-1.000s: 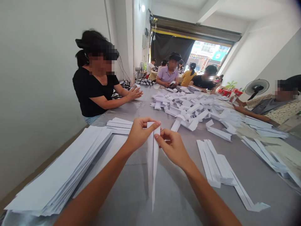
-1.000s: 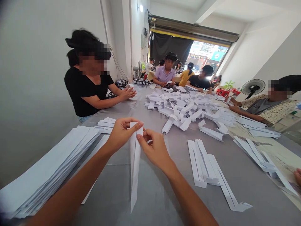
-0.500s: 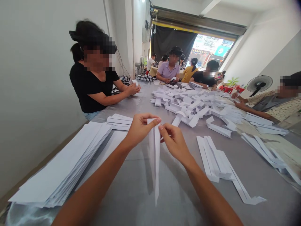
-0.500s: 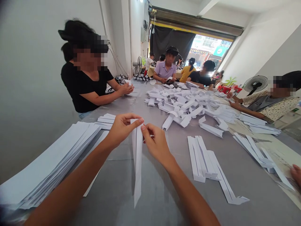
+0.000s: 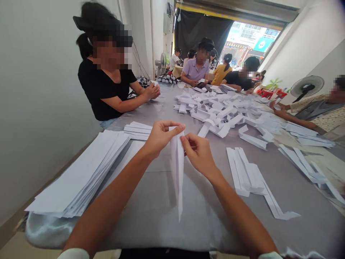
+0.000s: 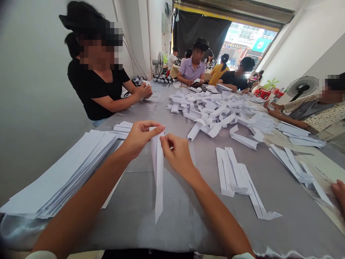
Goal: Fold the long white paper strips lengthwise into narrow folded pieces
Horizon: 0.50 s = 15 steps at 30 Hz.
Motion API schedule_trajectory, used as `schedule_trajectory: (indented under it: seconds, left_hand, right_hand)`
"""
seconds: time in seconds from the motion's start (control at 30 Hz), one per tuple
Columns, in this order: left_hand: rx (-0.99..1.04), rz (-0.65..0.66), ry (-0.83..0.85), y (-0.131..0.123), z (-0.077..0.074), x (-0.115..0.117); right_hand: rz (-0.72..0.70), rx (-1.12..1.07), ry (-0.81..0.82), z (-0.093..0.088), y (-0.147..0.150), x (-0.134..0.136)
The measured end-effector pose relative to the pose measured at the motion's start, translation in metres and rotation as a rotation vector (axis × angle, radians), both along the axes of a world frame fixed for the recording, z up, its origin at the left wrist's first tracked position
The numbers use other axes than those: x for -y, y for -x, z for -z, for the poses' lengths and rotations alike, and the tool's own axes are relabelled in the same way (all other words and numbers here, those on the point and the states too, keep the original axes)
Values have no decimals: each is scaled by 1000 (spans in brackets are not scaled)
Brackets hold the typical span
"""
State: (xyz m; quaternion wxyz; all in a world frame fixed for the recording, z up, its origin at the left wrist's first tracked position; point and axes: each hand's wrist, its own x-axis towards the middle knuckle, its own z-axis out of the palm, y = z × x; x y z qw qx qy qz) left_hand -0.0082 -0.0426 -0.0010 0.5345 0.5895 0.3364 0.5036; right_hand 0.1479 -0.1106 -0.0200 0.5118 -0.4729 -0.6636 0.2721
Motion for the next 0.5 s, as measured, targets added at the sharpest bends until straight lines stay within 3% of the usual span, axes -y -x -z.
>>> schedule_trajectory:
  seconds: [0.1,0.23,0.5]
  left_hand:
    - [37,143,79,1,-2,1]
    - [45,291,39,3,-2,-1]
    - [16,287,48,1,7,-2]
  right_hand:
    - [46,-20,-29,1,-2,-1]
    - [82,-80,-47,1,-8,-4]
    - [110,-104,-23,-1,-9,-4]
